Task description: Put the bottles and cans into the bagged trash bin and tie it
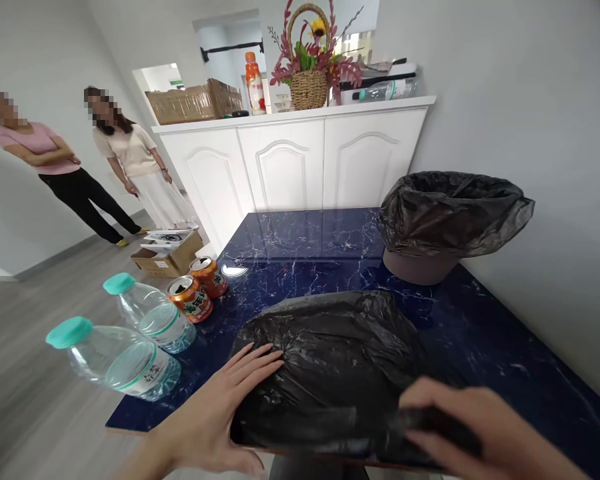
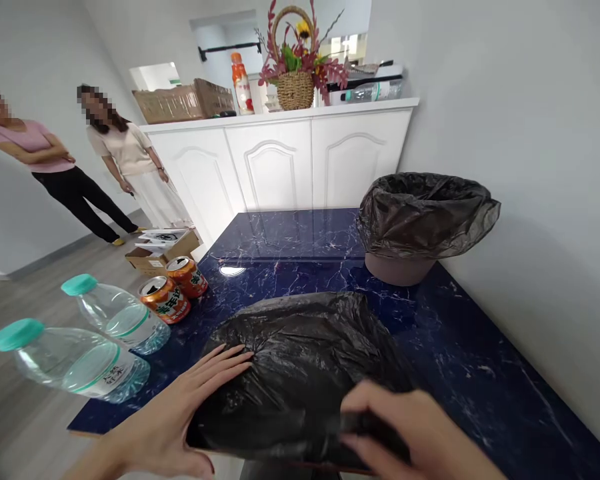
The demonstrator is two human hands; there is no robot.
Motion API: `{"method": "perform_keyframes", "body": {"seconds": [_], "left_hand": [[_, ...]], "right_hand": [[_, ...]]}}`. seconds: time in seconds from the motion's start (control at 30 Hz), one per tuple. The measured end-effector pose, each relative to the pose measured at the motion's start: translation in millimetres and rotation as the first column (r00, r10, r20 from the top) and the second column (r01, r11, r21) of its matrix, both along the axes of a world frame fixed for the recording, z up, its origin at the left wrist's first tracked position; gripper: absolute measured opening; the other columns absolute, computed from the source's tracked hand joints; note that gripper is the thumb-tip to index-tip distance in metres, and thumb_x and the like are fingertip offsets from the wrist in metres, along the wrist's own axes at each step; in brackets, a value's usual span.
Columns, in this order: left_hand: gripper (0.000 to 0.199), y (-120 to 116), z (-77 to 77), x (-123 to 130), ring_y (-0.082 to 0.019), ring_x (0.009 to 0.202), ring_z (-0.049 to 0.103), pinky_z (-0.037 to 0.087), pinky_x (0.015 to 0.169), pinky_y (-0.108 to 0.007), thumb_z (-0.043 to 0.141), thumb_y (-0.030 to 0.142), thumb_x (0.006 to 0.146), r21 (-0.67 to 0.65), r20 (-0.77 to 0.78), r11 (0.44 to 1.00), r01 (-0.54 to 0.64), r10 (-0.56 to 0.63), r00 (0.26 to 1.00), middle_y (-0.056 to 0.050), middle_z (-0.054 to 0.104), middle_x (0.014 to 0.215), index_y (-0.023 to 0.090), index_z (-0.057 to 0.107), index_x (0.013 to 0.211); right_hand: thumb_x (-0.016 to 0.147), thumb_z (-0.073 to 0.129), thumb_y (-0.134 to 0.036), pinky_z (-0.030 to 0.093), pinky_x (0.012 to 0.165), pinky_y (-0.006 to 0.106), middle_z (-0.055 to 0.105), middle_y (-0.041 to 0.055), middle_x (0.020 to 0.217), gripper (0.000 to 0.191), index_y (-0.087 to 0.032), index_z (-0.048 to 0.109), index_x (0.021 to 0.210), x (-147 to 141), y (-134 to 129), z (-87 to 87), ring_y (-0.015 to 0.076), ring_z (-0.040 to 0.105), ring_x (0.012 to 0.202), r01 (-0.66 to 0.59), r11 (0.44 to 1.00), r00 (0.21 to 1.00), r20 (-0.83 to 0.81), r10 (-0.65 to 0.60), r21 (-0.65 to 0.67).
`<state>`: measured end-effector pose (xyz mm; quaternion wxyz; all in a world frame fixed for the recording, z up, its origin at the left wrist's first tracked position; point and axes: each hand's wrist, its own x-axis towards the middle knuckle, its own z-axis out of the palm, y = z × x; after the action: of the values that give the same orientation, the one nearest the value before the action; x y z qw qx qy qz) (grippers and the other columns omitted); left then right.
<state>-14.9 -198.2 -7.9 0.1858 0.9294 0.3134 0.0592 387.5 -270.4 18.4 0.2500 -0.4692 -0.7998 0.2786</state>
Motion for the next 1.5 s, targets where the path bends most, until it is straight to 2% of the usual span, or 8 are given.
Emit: {"method": "perform_keyframes", "body": {"seconds": [0.13,0.33,0.5,0.7,0.97,1.27,1.4,1.5], "left_hand": [[0.031,7.7,3.6,11.8,-0.028,0.125,0.07,0.054,0.111,-0.043,0.062,0.045,0.105,-0.046,0.165,0.994,-0.102,0.108,0.98,-0.009,0.076,0.132,0.027,0.072,0.128],[0.031,23.2,-13.0,42.4,-0.02,0.082,0.072,0.056,0.074,-0.03,0.053,0.044,0.108,-0.13,0.309,0.854,-0.505,0.518,0.797,0.0,0.077,0.095,0.024,0.064,0.128],[0.04,31.1,-32.5,53.4,-0.023,0.094,0.072,0.058,0.087,-0.038,0.054,0.037,0.104,0.033,0.338,0.802,-0.597,0.553,0.762,-0.004,0.07,0.106,0.025,0.051,0.142],[0.047,32.7,-41.1,35.4,-0.036,0.106,0.061,0.053,0.092,-0.055,0.058,0.056,0.099,0.4,0.229,0.634,-0.662,0.63,0.742,-0.015,0.062,0.12,0.017,0.063,0.125],[0.049,27.1,-17.9,26.4,-0.029,0.088,0.064,0.051,0.082,-0.044,0.047,0.068,0.099,-0.009,0.153,0.745,-0.667,0.66,0.736,-0.008,0.066,0.098,0.022,0.061,0.089],[0.045,-32.0,54.9,71.2,-0.021,0.085,0.07,0.059,0.072,-0.03,0.067,0.065,0.094,-0.652,0.28,0.656,-0.381,0.675,0.683,-0.001,0.071,0.094,0.028,0.054,0.115],[0.067,-38.1,52.5,86.2,-0.027,0.108,0.074,0.063,0.095,-0.044,0.071,0.052,0.095,-0.353,0.474,0.857,-0.375,0.51,0.718,-0.01,0.071,0.127,0.034,0.035,0.148],[0.061,-14.0,37.7,90.9,-0.033,0.146,0.054,0.047,0.121,-0.058,0.071,0.04,0.098,0.051,0.432,0.956,-0.291,0.241,0.869,-0.015,0.056,0.156,0.031,0.04,0.15]], "right_hand": [[0.103,0.059,-0.051,0.062,0.079,0.029,0.081,0.0024,0.102,0.028,-0.027,0.073,0.107,19.9,55.3,30.8,0.0239,0.078,0.096,0.241,0.97,0.97,0.025,-0.24,-0.043],[0.105,0.052,-0.036,0.048,0.116,0.061,0.062,0.0195,0.151,0.049,-0.015,0.057,0.148,-18.6,88.9,18.7,0.0386,0.059,0.14,0.417,0.74,0.838,0.092,-0.538,0.528],[0.111,0.044,-0.051,0.027,0.13,0.066,0.049,0.0133,0.167,0.058,-0.018,0.054,0.158,-98.3,78.8,-19.6,0.0378,0.037,0.158,-0.02,0.86,0.921,0.345,-0.183,0.51],[0.113,0.031,-0.057,0.015,0.132,0.069,0.038,0.0148,0.172,0.066,-0.017,0.047,0.164,-70.1,124.0,-87.4,0.0368,0.029,0.163,0.079,0.947,0.871,0.441,-0.217,0.311],[0.113,0.029,-0.055,0.019,0.135,0.056,0.037,0.015,0.173,0.068,-0.013,0.047,0.164,-2.8,135.9,-86.9,0.0305,0.024,0.165,0.219,0.946,0.905,0.311,-0.289,0.24],[0.078,0.083,-0.028,0.028,0.132,0.058,0.019,0.0098,0.181,0.13,-0.033,-0.004,0.174,-111.3,22.3,-41.9,0.0338,0.023,0.165,-0.078,0.956,0.948,-0.277,0.159,0.283],[0.097,0.059,-0.028,0.043,0.125,0.049,0.055,0.0064,0.162,0.071,-0.031,0.04,0.166,-125.5,20.6,-46.9,0.0281,0.051,0.151,0.21,0.973,0.736,-0.641,-0.219,-0.092],[0.105,0.05,-0.054,0.048,0.12,0.055,0.065,0.0115,0.151,0.057,-0.024,0.061,0.153,-101.5,49.1,-55.6,0.0353,0.057,0.146,0.439,0.804,0.596,-0.539,-0.595,-0.401]]}}
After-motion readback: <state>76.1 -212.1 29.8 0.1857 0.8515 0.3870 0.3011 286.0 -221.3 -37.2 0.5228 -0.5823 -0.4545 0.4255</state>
